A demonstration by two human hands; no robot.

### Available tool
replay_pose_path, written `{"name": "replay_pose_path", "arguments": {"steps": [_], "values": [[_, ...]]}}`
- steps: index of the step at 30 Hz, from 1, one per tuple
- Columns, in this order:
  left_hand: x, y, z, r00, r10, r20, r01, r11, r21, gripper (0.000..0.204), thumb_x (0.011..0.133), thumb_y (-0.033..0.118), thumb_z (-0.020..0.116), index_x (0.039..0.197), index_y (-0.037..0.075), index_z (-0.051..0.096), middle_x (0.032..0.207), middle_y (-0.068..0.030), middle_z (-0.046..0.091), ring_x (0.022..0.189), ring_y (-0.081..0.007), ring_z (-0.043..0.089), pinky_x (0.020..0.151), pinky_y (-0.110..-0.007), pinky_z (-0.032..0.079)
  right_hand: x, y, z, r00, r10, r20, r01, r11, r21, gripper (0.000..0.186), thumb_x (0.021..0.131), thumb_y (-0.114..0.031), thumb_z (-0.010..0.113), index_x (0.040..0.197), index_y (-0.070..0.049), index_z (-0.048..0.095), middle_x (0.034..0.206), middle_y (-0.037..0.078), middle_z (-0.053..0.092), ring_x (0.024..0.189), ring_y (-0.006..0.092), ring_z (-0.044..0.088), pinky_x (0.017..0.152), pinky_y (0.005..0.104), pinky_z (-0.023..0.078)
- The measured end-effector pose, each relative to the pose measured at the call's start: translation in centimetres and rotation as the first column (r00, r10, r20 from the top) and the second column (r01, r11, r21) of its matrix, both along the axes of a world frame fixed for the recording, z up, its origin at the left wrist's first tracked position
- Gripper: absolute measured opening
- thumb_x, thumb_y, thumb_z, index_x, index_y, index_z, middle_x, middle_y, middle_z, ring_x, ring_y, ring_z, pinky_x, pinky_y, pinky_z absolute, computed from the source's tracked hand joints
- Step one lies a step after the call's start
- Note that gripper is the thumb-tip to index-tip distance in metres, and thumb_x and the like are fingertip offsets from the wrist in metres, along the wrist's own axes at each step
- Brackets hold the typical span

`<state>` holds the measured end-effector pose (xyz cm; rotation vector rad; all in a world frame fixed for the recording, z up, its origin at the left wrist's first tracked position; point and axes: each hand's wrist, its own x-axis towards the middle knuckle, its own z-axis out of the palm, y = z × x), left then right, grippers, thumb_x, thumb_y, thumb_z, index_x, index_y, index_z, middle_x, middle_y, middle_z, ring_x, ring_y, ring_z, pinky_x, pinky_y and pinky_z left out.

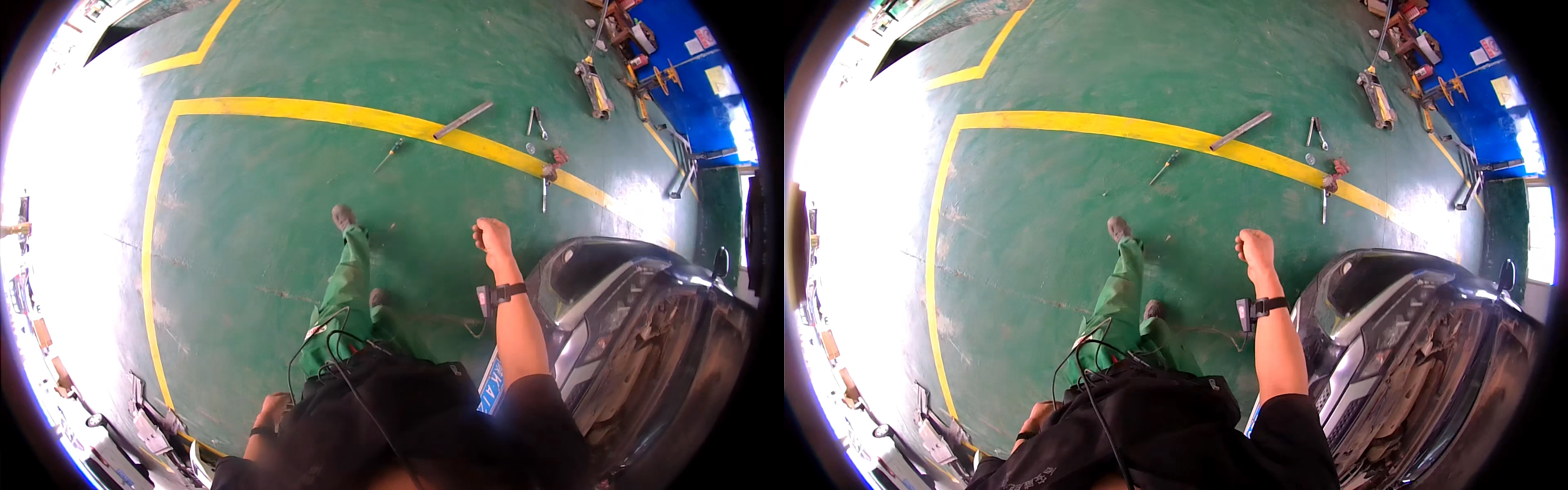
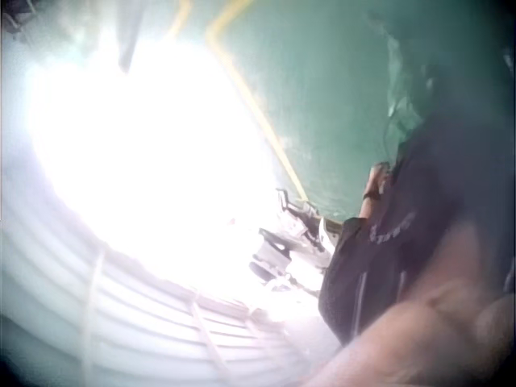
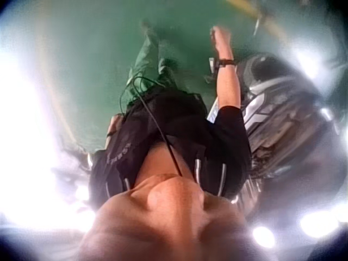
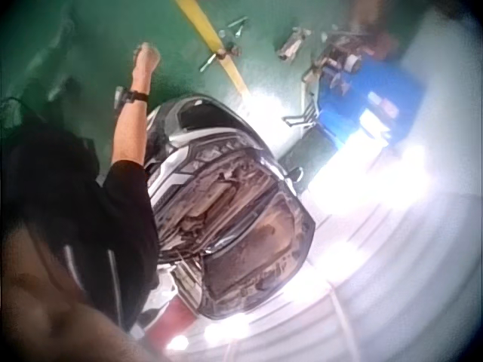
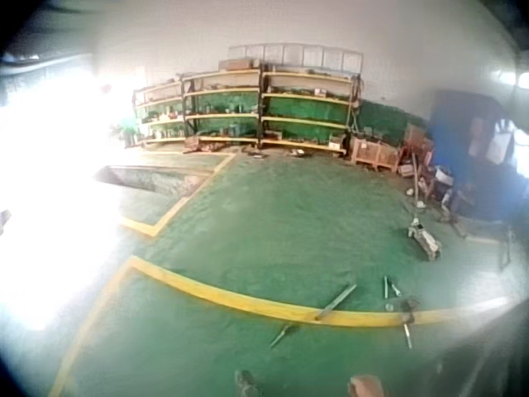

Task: The person works on a car's air intake assembly, loosening fasteners with a screwdriver and by hand before positioning the plastic components.

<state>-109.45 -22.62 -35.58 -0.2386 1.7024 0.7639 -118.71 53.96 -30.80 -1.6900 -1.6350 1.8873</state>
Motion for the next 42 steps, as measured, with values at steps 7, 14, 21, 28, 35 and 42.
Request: {"name": "replay_pose_path", "arguments": {"steps": [7,14,21,28,35,42], "values": [[-18.6,14.7,-1.3,0.926,0.366,0.096,-0.261,0.802,-0.537,0.024,0.089,0.013,0.052,0.101,0.002,0.071,0.088,-0.0082,0.071,0.076,-0.0183,0.067,0.066,-0.033,0.054,-13.4,8.4,-16.1,0.964,0.090,0.249,-0.084,0.996,-0.032,0.015,0.086,-0.012,0.057,0.074,-0.005,0.062,0.065,0.002,0.059,0.054,0.0098,0.056,0.044,0.0241,0.041],[-22.3,17.9,2.5,0.976,0.218,0.026,-0.141,0.714,-0.686,0.026,0.086,0.018,0.055,0.088,0.000,0.072,0.070,-0.0083,0.067,0.059,-0.0210,0.065,0.048,-0.035,0.051,-27.6,14.1,-40.4,0.792,0.445,0.417,-0.508,0.860,0.047,0.036,0.086,-0.032,0.062,0.063,-0.004,0.062,0.061,0.008,0.063,0.056,0.0195,0.062,0.056,0.0360,0.047],[-18.9,23.3,2.3,0.773,0.632,0.053,-0.103,0.208,-0.973,0.025,0.087,0.023,0.059,0.100,0.003,0.063,0.090,-0.0140,0.065,0.077,-0.0255,0.064,0.060,-0.040,0.052,-39.2,14.7,-69.3,0.592,0.435,0.679,-0.727,0.651,0.218,0.049,0.082,-0.047,0.072,0.072,0.000,0.068,0.063,0.012,0.066,0.053,0.0275,0.063,0.063,0.0421,0.052],[-21.1,29.2,0.2,0.631,0.770,0.093,-0.089,0.192,-0.977,0.052,0.089,0.033,0.065,0.130,0.012,0.043,0.123,-0.0203,0.047,0.111,-0.0330,0.050,0.088,-0.051,0.043,-41.7,15.3,-79.0,0.723,0.291,0.626,-0.350,0.936,-0.032,0.047,0.076,-0.034,0.078,0.092,0.008,0.066,0.096,0.026,0.071,0.082,0.0369,0.072,0.075,0.0447,0.059],[-25.3,25.8,2.4,0.767,0.641,-0.005,-0.235,0.273,-0.933,0.023,0.087,0.021,0.057,0.092,0.001,0.067,0.083,-0.0119,0.068,0.067,-0.0233,0.067,0.052,-0.037,0.054,-41.7,17.7,-56.8,0.942,-0.333,0.033,0.303,0.807,-0.507,0.015,0.089,-0.009,0.068,0.096,-0.001,0.057,0.088,0.010,0.064,0.076,0.0222,0.068,0.066,0.0353,0.062],[-55.2,38.2,-3.5,0.940,0.106,-0.324,-0.258,0.842,-0.474,0.032,0.095,0.029,0.059,0.102,-0.001,0.069,0.083,-0.0061,0.070,0.071,-0.0113,0.063,0.057,-0.027,0.050,-38.4,21.7,-19.0,0.701,-0.590,-0.400,0.312,0.759,-0.572,0.012,0.091,0.001,0.061,0.103,-0.001,0.058,0.099,0.012,0.065,0.091,0.0278,0.068,0.084,0.0412,0.061]]}}
